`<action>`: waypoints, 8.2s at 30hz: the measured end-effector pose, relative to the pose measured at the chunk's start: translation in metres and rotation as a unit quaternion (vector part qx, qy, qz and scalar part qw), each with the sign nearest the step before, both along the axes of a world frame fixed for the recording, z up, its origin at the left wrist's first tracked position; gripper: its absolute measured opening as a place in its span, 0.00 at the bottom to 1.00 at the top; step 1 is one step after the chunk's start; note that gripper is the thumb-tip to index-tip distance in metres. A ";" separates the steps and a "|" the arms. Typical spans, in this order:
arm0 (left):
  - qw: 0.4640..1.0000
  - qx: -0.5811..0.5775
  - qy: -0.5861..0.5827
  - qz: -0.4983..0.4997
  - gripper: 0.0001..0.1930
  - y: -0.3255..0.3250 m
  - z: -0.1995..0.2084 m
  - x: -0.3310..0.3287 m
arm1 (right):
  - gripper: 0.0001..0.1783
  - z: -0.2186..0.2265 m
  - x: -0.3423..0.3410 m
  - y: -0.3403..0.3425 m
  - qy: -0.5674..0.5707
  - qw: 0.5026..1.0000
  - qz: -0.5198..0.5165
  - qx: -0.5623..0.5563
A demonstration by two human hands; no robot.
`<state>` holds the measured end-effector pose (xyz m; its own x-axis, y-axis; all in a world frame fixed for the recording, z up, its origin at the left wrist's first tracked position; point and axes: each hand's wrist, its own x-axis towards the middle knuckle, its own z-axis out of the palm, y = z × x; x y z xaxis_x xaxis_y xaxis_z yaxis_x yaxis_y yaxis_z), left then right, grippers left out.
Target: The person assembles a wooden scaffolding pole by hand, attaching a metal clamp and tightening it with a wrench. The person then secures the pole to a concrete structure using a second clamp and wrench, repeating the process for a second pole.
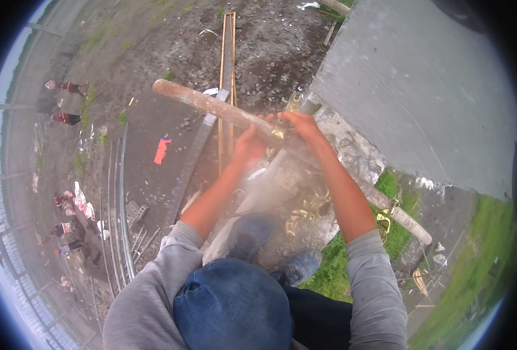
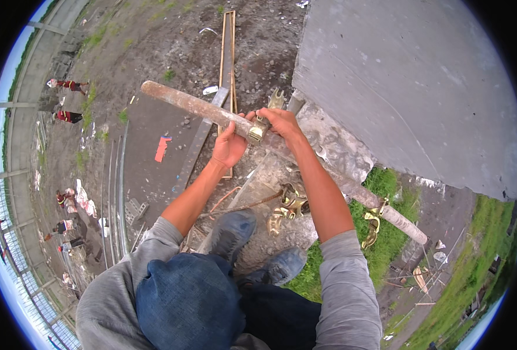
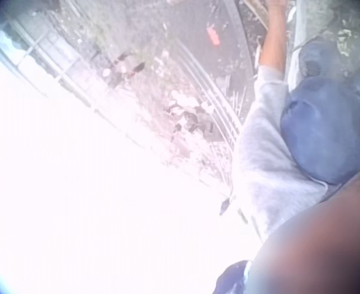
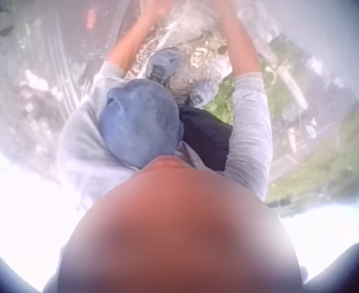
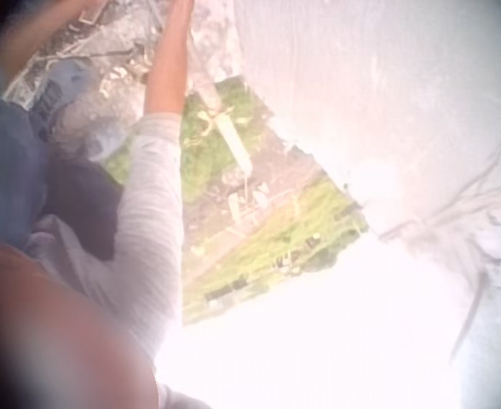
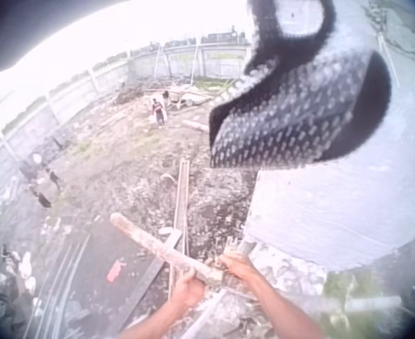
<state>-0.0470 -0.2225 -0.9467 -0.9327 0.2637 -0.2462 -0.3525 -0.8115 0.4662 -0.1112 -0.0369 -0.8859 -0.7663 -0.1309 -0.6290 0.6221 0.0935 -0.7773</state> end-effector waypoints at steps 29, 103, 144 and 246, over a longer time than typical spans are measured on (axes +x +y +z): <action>0.884 -0.391 -0.201 0.157 0.35 0.028 0.003 -0.026 | 0.28 0.025 0.046 0.000 0.438 0.887 0.084 0.119; 0.965 -0.169 -0.156 -0.125 0.23 0.012 -0.005 -0.022 | 0.26 -0.031 0.003 0.011 0.100 0.993 -0.067 0.012; 0.965 -0.176 -0.160 -0.115 0.27 0.034 0.019 -0.042 | 0.22 0.012 0.024 0.038 0.325 0.924 0.095 0.176; 0.930 -0.270 -0.214 -0.131 0.37 0.050 0.020 -0.088 | 0.21 -0.015 0.305 0.347 0.214 0.738 0.052 0.638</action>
<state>-0.1352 -0.1724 -0.9268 -0.6402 0.1988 -0.7421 -0.7519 -0.3603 0.5521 0.1935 0.3099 -0.9012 -0.9581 0.2863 0.0062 0.2827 0.9491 -0.1392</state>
